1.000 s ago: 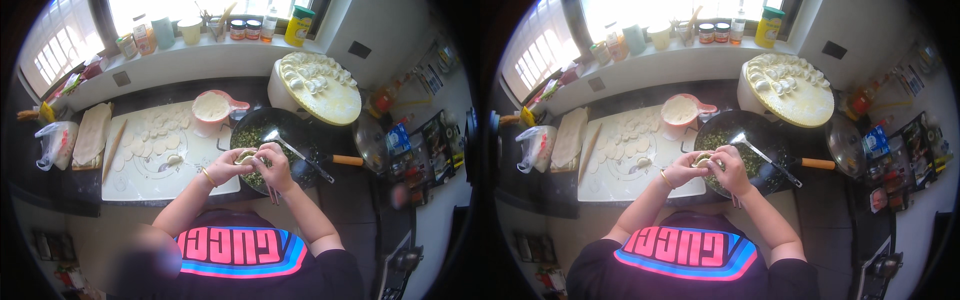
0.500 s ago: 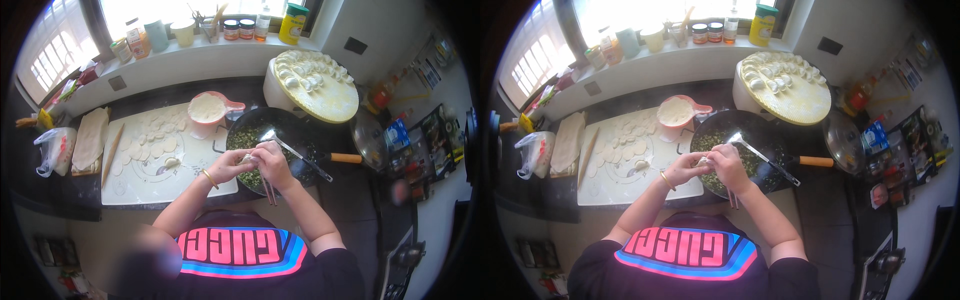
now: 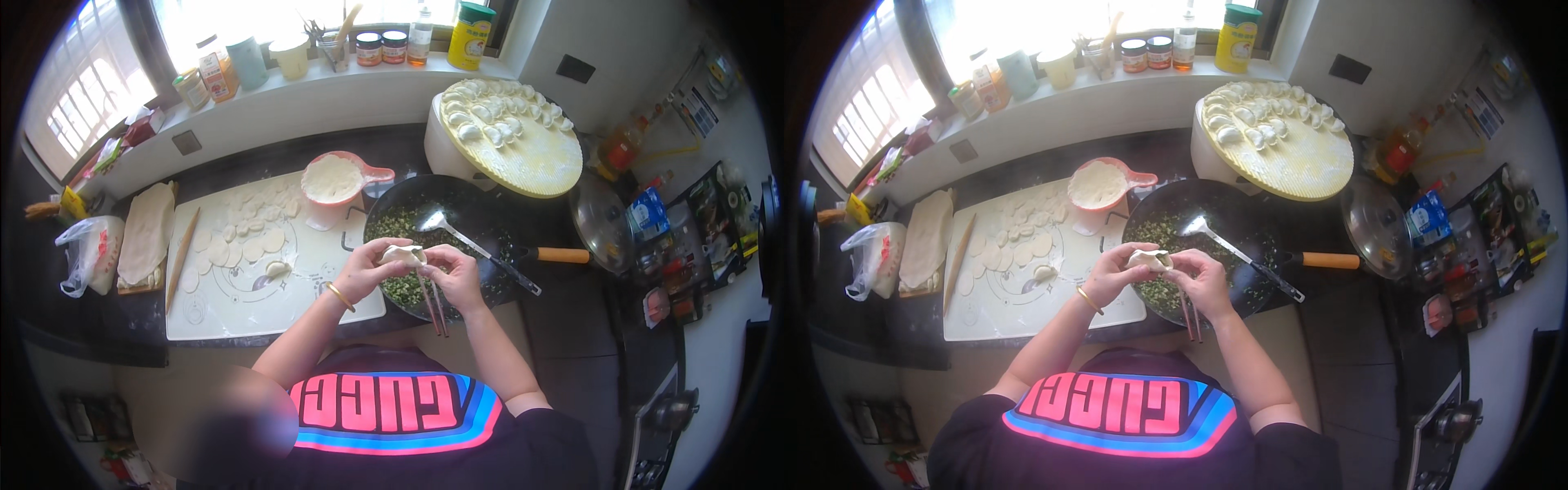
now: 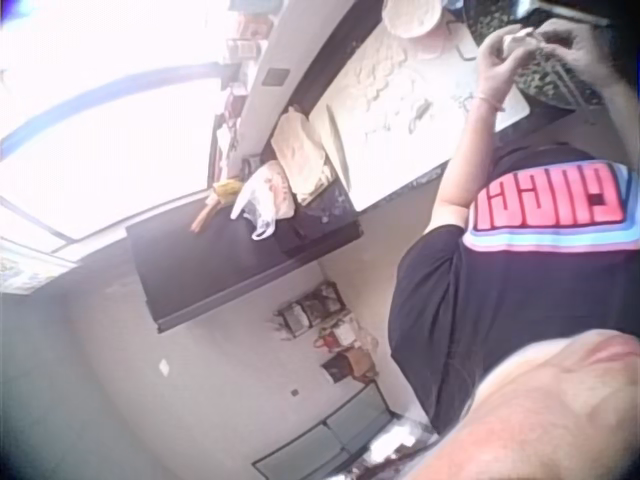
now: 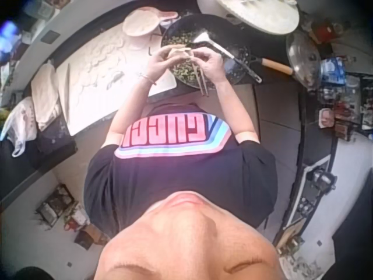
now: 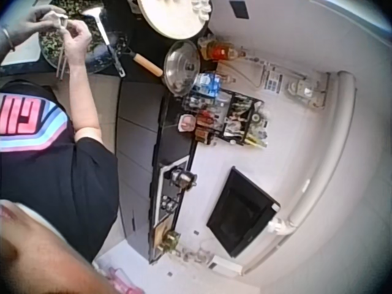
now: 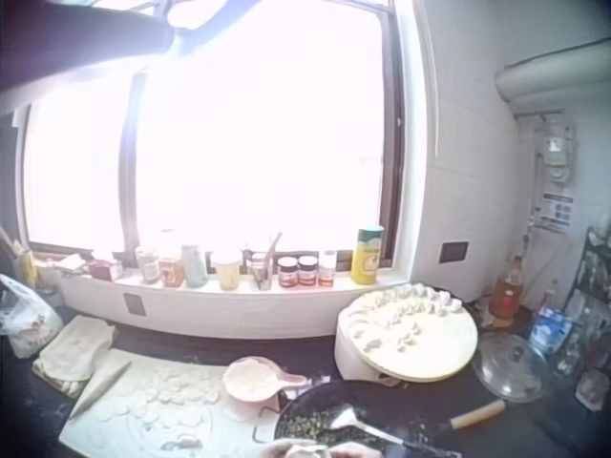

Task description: The person rolls out small dough balls into circular wrappers using a wooden rolling pin on a cutting board. They then place a spoonful of green vegetable filling onto each wrapper and fold them into dumplings, arranging the finished items on a tray.

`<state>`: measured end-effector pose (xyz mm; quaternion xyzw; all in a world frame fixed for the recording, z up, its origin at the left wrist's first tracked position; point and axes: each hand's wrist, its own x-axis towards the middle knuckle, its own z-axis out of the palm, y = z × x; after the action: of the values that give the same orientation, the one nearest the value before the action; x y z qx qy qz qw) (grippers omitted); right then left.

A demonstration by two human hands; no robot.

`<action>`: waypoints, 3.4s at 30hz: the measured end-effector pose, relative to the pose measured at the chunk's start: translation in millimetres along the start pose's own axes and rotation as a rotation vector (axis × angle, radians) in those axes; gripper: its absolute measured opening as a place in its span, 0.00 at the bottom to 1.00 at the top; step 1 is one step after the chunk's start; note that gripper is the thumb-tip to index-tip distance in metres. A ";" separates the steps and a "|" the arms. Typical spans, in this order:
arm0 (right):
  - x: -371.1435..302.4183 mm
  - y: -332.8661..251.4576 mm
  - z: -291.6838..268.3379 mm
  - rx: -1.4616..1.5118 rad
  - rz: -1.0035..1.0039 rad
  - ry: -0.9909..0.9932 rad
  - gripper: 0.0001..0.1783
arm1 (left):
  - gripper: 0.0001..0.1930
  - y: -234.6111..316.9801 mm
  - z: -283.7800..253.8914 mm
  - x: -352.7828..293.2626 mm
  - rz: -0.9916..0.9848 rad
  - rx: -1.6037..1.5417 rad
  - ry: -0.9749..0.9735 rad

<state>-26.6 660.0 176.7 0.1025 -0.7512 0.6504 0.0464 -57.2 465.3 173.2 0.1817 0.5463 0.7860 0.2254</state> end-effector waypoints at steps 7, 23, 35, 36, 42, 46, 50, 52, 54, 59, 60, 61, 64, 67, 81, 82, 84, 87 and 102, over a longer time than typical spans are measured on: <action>-2.7 -1.5 2.2 -0.067 -0.072 0.129 0.04 | 0.22 2.3 5.1 0.6 0.034 -0.050 -0.025; -1.1 -9.8 5.7 -0.195 -0.220 0.189 0.06 | 0.22 4.4 9.1 0.5 0.038 0.019 -0.011; 0.6 -8.5 4.7 -0.105 -0.209 0.142 0.07 | 0.21 4.4 10.8 0.4 0.053 0.035 -0.006; 1.0 -7.2 4.6 -0.123 -0.216 0.149 0.07 | 0.21 4.7 11.7 0.5 0.055 0.033 -0.008; 1.6 -8.3 8.4 -0.262 -0.305 0.227 0.05 | 0.20 1.9 10.5 1.1 0.061 0.061 -0.005; 2.8 -16.3 6.2 -0.169 -0.281 0.161 0.04 | 0.20 4.9 9.4 0.8 0.065 0.157 0.004; 4.8 -17.5 6.1 -0.280 -0.270 0.146 0.06 | 0.20 7.3 13.9 1.4 0.095 0.272 0.014; 5.7 -17.5 7.2 -0.358 -0.313 0.167 0.07 | 0.20 8.4 15.9 1.4 0.119 0.279 0.007; 6.5 -17.6 7.9 -0.441 -0.408 0.179 0.06 | 0.20 6.9 14.1 2.2 0.120 0.331 0.008; 5.8 -22.0 6.6 -0.295 -0.396 0.144 0.03 | 0.22 4.4 12.6 2.4 0.153 0.414 0.035; 6.1 -24.1 6.6 -0.305 -0.406 0.125 0.03 | 0.23 2.7 13.0 3.3 0.191 0.411 0.048; 7.0 -22.5 6.6 -0.349 -0.407 0.138 0.04 | 0.24 1.7 14.0 4.5 0.228 0.407 0.058; 7.7 -18.8 7.5 -0.485 -0.416 0.162 0.07 | 0.25 4.8 17.7 4.3 0.234 0.476 0.091; 8.8 -19.9 4.5 -0.410 -0.454 0.141 0.07 | 0.26 3.7 16.2 4.5 0.230 0.485 0.109; 15.6 -30.7 8.1 -0.481 -0.525 0.062 0.05 | 0.26 20.4 24.5 0.1 0.189 0.669 0.190; 15.1 -32.5 8.1 -0.438 -0.504 0.059 0.05 | 0.25 18.6 23.5 0.1 0.209 0.664 0.196; 15.7 -35.7 8.9 -0.389 -0.482 0.029 0.05 | 0.25 17.0 21.9 0.5 0.220 0.688 0.202; 17.9 -37.4 9.4 -0.404 -0.487 -0.023 0.05 | 0.23 17.4 22.6 -0.2 0.222 0.706 0.197; 18.3 -35.0 16.6 -0.421 -0.402 0.110 0.06 | 0.20 -6.6 19.4 -2.4 0.143 0.017 0.105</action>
<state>-35.9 637.3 211.9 0.2019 -0.8306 0.4627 0.2350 -43.9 481.1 173.4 0.1806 0.5496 0.8039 0.1383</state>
